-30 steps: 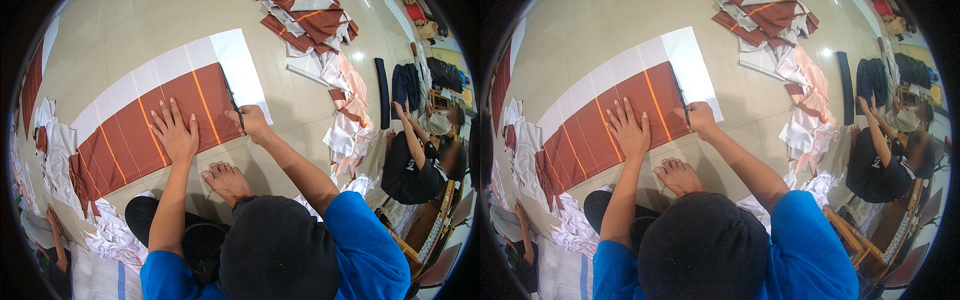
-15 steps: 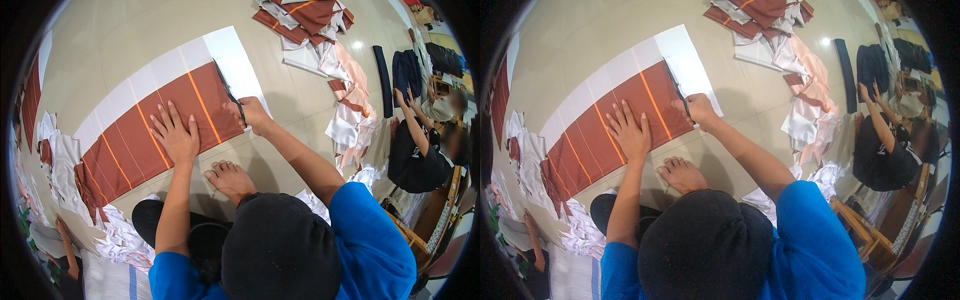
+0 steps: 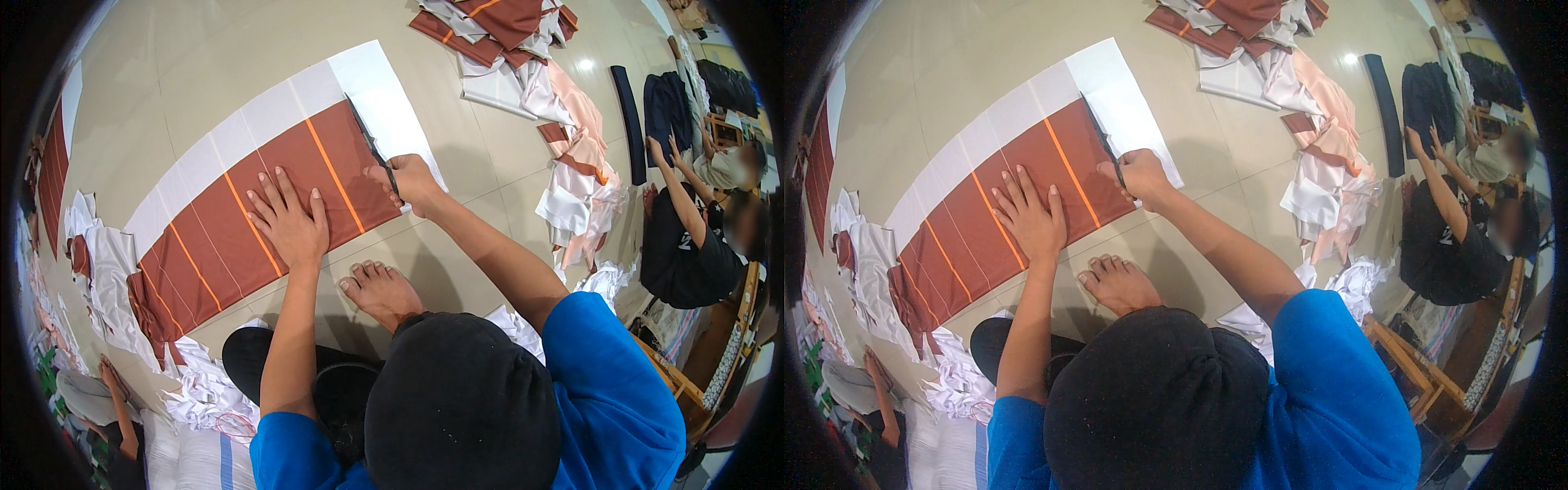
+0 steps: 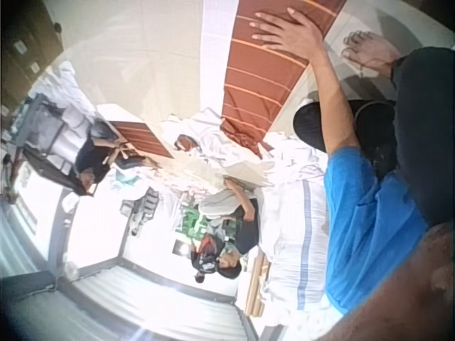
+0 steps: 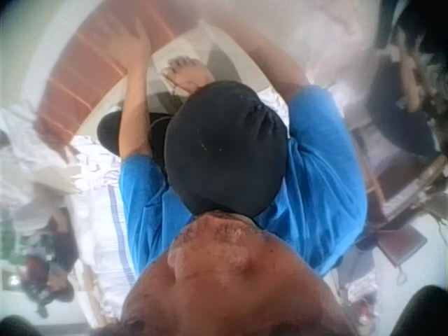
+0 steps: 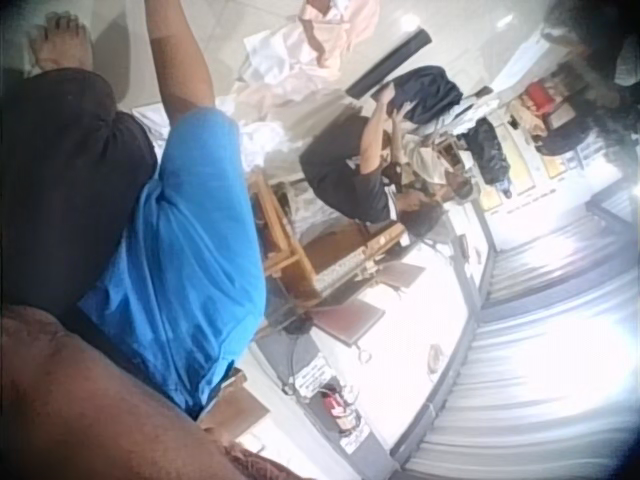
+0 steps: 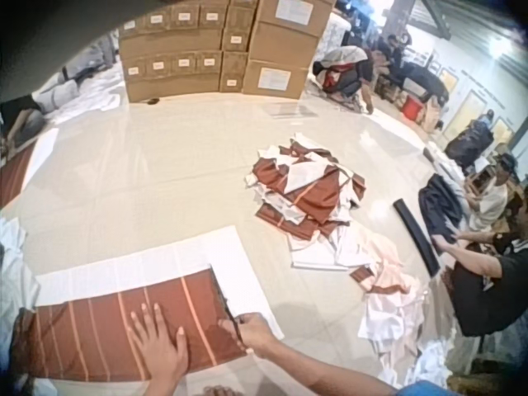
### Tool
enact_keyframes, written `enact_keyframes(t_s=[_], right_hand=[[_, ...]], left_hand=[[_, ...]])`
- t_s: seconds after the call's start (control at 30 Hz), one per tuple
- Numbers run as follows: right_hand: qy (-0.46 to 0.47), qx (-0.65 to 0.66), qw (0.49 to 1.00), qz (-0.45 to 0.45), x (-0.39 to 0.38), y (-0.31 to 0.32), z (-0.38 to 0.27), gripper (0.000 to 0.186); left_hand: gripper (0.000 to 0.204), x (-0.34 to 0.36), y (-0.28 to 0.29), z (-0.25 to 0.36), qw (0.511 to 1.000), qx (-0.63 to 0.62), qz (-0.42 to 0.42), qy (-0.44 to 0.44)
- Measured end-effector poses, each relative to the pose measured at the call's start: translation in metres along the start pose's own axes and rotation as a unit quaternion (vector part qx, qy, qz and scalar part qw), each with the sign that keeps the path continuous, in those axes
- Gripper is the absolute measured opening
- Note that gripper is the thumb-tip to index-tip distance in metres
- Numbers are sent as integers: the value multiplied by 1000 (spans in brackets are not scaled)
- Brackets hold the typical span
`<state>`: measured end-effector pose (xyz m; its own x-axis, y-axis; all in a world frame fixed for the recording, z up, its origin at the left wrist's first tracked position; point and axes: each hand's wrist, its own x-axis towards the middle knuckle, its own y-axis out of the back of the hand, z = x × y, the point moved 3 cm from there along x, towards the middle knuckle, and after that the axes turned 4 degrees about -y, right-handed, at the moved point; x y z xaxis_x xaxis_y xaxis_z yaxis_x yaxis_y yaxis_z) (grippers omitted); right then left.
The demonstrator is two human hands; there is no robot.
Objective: The person cuts a large piece of maroon fabric with orange stripes into several strips using scissors. They sit on the floor, hold the fabric with one hand, and cut along marked lines with the other.
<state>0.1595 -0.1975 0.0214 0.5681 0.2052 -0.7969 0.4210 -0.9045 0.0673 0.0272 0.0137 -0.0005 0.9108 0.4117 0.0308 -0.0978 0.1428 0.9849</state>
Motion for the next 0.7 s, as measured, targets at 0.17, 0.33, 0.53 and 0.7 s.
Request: enact_keyframes(t_s=[0.17,0.33,0.53,0.7], right_hand=[[6,-8,1000,1,4,1,3,39],[1,4,1000,-2,-1,-1,0,39],[13,16,1000,-8,2,-1,-9,40],[25,17,999,-9,9,-2,-11,41]], left_hand=[[82,1,2,2,1000,-3,4,-1],[82,1,2,1,1000,0,5,0],[82,1,2,1,1000,-2,3,2],[81,0,2,2,1000,-8,6,1]])
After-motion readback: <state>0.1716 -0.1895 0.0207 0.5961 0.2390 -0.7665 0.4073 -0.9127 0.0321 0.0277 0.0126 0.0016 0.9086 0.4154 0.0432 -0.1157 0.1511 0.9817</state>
